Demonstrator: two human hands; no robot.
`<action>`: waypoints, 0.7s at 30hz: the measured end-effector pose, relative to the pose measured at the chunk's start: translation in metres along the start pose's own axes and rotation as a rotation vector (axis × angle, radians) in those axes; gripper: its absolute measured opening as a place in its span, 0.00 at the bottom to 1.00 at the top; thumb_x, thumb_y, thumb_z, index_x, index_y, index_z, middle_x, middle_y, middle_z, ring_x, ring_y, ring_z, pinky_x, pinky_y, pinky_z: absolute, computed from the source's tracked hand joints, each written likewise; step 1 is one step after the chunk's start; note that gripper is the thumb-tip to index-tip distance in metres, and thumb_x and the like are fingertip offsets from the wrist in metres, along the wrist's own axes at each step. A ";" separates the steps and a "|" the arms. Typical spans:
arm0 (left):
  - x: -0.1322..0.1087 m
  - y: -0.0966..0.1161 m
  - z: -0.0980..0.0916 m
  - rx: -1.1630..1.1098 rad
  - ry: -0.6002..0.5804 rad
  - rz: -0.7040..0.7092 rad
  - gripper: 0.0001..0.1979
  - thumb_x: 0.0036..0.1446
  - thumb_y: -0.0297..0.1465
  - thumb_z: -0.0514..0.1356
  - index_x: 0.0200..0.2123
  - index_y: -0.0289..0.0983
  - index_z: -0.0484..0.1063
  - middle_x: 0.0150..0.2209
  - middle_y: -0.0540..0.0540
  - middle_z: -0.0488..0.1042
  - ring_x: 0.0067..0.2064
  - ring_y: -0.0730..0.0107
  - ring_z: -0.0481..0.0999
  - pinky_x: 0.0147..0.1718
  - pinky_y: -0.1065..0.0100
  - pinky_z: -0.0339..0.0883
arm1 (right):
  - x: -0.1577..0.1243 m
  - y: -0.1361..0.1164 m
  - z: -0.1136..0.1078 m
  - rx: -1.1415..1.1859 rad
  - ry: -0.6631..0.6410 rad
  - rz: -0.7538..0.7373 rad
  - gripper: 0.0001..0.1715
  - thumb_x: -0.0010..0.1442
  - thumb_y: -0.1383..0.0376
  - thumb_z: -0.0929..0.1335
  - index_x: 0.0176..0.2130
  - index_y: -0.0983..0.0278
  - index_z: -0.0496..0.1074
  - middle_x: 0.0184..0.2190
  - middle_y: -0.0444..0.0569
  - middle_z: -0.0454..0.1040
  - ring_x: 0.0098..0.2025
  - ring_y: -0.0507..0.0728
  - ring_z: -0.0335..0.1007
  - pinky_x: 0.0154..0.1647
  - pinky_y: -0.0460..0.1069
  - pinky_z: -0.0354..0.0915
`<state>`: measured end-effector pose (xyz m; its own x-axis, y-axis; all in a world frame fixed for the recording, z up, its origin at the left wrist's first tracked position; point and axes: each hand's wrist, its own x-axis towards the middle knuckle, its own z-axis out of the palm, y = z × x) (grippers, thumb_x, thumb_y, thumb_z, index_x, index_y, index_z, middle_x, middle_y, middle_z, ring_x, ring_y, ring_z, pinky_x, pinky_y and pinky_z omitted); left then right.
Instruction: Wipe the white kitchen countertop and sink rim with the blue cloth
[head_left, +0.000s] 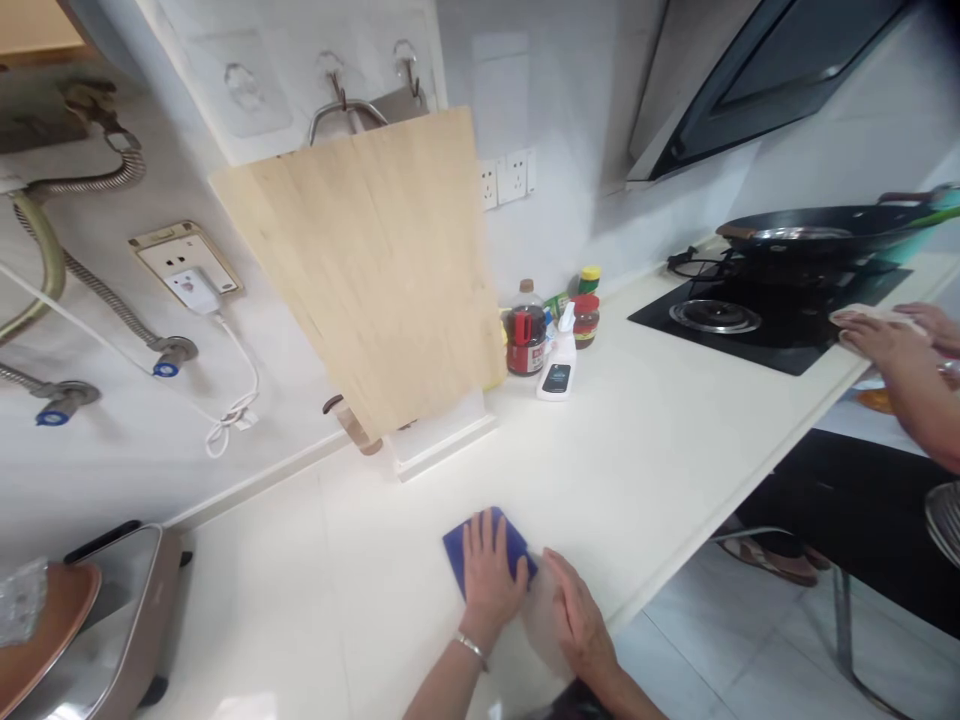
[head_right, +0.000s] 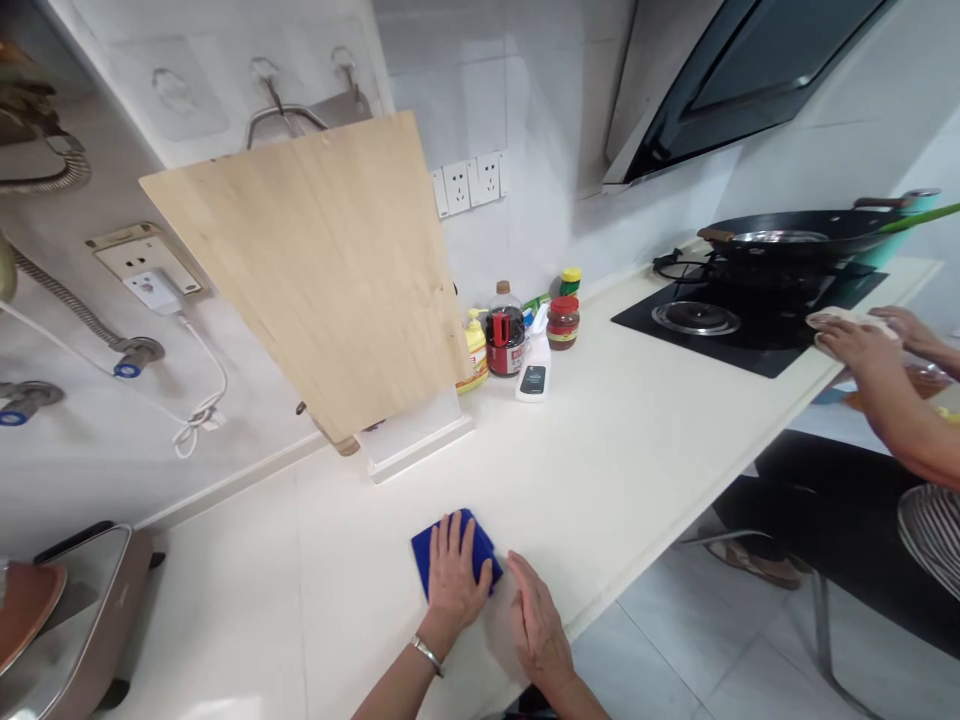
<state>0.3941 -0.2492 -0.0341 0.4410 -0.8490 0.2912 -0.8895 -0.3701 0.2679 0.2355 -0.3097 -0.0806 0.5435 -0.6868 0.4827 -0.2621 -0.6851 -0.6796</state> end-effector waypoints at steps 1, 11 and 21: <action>0.002 0.009 0.003 -0.030 -0.026 0.037 0.35 0.61 0.42 0.56 0.69 0.39 0.55 0.72 0.39 0.53 0.72 0.46 0.50 0.68 0.41 0.50 | 0.000 0.001 -0.001 0.020 0.004 0.004 0.32 0.67 0.67 0.56 0.68 0.56 0.52 0.65 0.50 0.62 0.66 0.58 0.60 0.63 0.59 0.68; -0.011 0.010 -0.019 -0.326 -0.068 0.166 0.24 0.64 0.32 0.51 0.63 0.39 0.64 0.70 0.38 0.58 0.72 0.55 0.52 0.65 0.41 0.58 | 0.014 0.000 -0.016 0.054 -0.097 -0.081 0.23 0.63 0.69 0.59 0.56 0.60 0.66 0.57 0.53 0.69 0.60 0.59 0.66 0.61 0.61 0.68; -0.160 -0.042 -0.091 -0.500 0.333 -0.967 0.27 0.60 0.51 0.51 0.51 0.41 0.76 0.41 0.44 0.84 0.38 0.60 0.83 0.37 0.62 0.79 | 0.092 -0.039 -0.003 -0.082 -0.310 -0.219 0.30 0.63 0.70 0.57 0.63 0.63 0.63 0.65 0.56 0.62 0.70 0.64 0.50 0.69 0.65 0.56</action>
<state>0.3716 -0.0635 -0.0084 0.9925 -0.1192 -0.0269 -0.0448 -0.5599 0.8273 0.2930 -0.3464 -0.0080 0.8057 -0.4249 0.4128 -0.1695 -0.8331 -0.5266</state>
